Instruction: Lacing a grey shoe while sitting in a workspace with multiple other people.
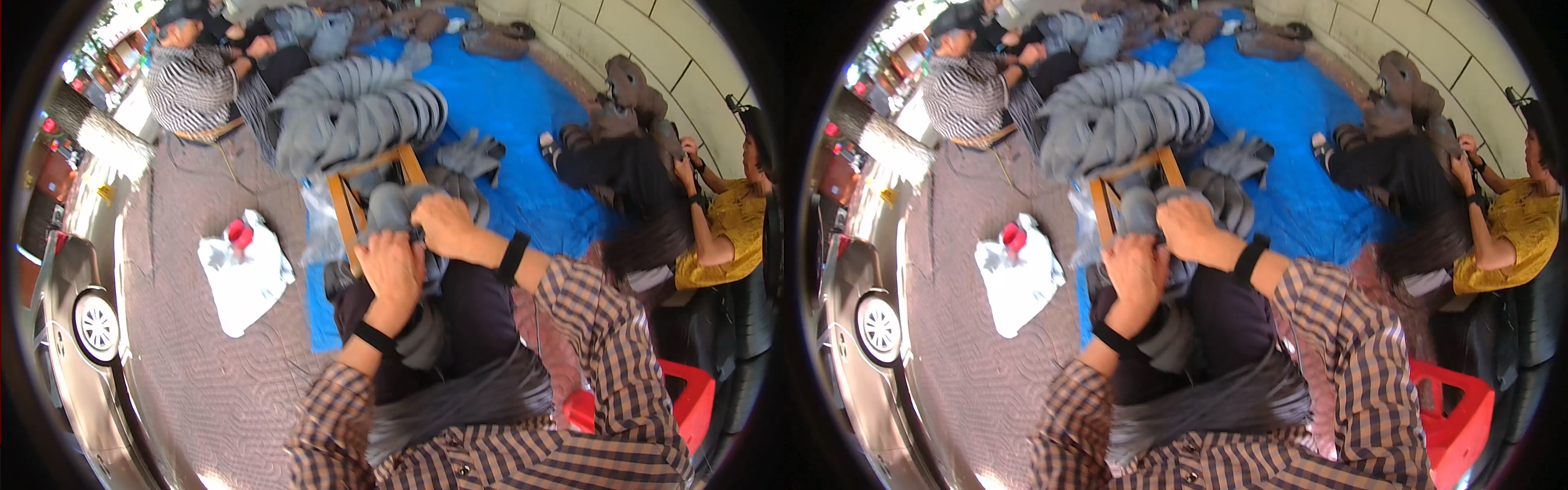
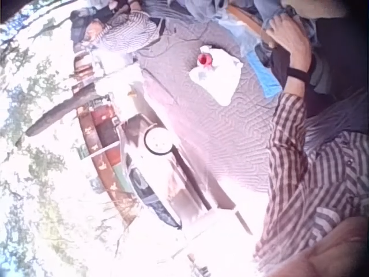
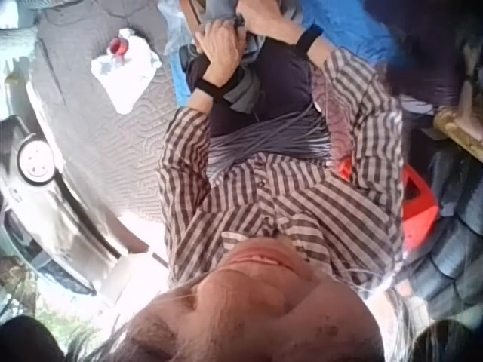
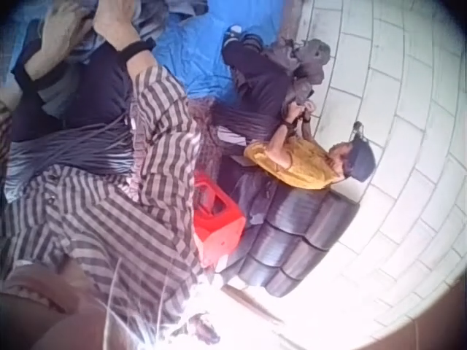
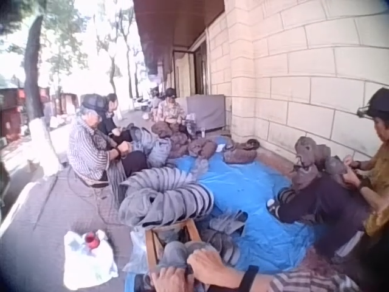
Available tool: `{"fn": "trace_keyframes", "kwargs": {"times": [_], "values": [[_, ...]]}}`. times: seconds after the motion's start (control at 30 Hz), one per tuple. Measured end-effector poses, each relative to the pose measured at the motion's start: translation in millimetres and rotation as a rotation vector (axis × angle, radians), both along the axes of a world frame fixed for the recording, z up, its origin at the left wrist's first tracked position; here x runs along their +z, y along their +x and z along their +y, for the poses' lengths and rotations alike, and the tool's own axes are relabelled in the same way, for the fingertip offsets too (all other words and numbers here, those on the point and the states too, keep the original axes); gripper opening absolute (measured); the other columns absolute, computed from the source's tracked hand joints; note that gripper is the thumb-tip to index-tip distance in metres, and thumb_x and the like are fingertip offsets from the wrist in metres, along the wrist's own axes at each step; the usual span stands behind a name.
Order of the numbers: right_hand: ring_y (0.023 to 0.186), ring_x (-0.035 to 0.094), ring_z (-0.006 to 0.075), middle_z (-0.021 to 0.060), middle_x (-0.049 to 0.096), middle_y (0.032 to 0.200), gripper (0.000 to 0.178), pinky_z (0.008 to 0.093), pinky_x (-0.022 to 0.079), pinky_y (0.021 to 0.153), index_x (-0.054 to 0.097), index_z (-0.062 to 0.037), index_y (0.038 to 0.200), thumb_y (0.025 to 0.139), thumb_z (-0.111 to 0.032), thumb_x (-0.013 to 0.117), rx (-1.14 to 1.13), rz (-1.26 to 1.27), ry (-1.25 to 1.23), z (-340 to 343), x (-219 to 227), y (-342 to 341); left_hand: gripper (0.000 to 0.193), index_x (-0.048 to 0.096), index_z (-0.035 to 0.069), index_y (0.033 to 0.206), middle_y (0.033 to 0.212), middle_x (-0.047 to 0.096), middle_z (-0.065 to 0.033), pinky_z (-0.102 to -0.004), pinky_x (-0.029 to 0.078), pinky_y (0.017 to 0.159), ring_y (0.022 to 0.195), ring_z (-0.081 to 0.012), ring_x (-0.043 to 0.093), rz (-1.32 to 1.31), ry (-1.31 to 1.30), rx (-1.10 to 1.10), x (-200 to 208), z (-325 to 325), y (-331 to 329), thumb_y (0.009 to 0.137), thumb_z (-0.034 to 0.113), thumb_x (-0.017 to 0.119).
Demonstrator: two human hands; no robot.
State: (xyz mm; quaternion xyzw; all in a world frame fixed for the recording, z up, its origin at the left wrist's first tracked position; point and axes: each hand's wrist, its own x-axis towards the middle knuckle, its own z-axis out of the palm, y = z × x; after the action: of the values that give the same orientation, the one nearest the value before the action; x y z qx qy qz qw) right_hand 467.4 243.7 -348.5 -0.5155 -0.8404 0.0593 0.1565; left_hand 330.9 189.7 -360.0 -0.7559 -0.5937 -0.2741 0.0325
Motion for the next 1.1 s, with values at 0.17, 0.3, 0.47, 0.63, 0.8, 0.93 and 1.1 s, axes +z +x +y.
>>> {"fn": "trace_keyframes", "kwargs": {"times": [0.17,0.3,0.47,0.63,0.8,0.93,1.1], "values": [[0.096,0.062,0.0352,0.0141,0.067,0.097,0.024,0.0454,0.050,0.079,0.073,-0.0093,0.092,0.068,-0.007,0.069,-0.036,0.051,-0.243,-9.0,-0.9,-4.4,0.012,0.064,0.011,0.070,0.074,0.061,-0.0085,-0.0426,0.036,0.075,0.079,-0.0268,0.058,-0.003,0.072,0.072,-12.9,4.3,8.4,0.073,0.023,0.064],[0.103,0.059,0.0324,0.0122,0.065,0.108,0.028,0.0422,0.048,0.087,0.070,-0.0069,0.101,0.073,-0.006,0.067,0.088,-0.009,-0.311,-23.9,15.2,6.9,0.017,0.065,0.007,0.071,0.073,0.062,-0.0096,-0.0440,0.039,0.074,0.079,-0.0283,0.060,0.068,0.033,0.014,0.5,-8.5,6.7,0.072,0.024,0.066],[0.099,0.056,0.0253,0.0052,0.063,0.103,0.012,0.0379,0.047,0.079,0.067,-0.0058,0.082,0.073,-0.014,0.067,0.462,0.309,0.086,-45.5,15.6,25.9,0.014,0.065,0.001,0.074,0.069,0.064,-0.0027,-0.0288,0.046,0.060,0.064,-0.0120,0.058,-0.568,-0.665,-0.236,36.3,-19.0,-25.4,0.081,0.013,0.066],[0.097,0.057,0.0286,0.0073,0.061,0.094,0.013,0.0394,0.047,0.079,0.066,-0.0053,0.084,0.076,-0.015,0.067,0.445,0.377,0.180,-19.1,2.6,12.0,0.011,0.064,0.000,0.079,0.073,0.061,-0.0009,-0.0239,0.045,0.067,0.073,-0.0070,0.055,-1.060,-0.534,-0.219,40.3,0.5,-53.7,0.087,0.007,0.062],[0.102,0.056,0.0355,0.0106,0.059,0.091,0.028,0.0453,0.047,0.084,0.059,-0.0075,0.104,0.078,-0.013,0.067,0.011,0.424,-0.065,-31.6,2.5,10.0,0.005,0.061,0.002,0.092,0.078,0.061,-0.0009,-0.0216,0.044,0.072,0.077,-0.0086,0.056,-1.256,-0.449,-0.151,37.4,6.7,-57.9,0.091,0.004,0.057],[0.103,0.057,0.0339,0.0139,0.058,0.099,0.037,0.0457,0.049,0.081,0.056,-0.0056,0.112,0.075,-0.007,0.063,-0.087,0.107,-0.134,-23.5,-3.9,-5.5,0.006,0.062,0.004,0.092,0.078,0.066,-0.0074,-0.0303,0.050,0.067,0.073,-0.0184,0.064,-1.101,-0.492,-0.168,20.0,0.0,-43.3,0.088,0.007,0.060],[0.087,0.065,0.0386,0.0207,0.068,0.087,0.021,0.0484,0.050,0.074,0.071,-0.0042,0.088,0.071,-0.004,0.060,-0.068,0.018,-0.295,0.9,8.6,-5.1,0.017,0.067,0.007,0.086,0.073,0.067,-0.0185,-0.0451,0.050,0.066,0.072,-0.0362,0.066,-0.282,-0.387,0.049,10.5,4.7,-14.0,0.080,0.023,0.070]]}}
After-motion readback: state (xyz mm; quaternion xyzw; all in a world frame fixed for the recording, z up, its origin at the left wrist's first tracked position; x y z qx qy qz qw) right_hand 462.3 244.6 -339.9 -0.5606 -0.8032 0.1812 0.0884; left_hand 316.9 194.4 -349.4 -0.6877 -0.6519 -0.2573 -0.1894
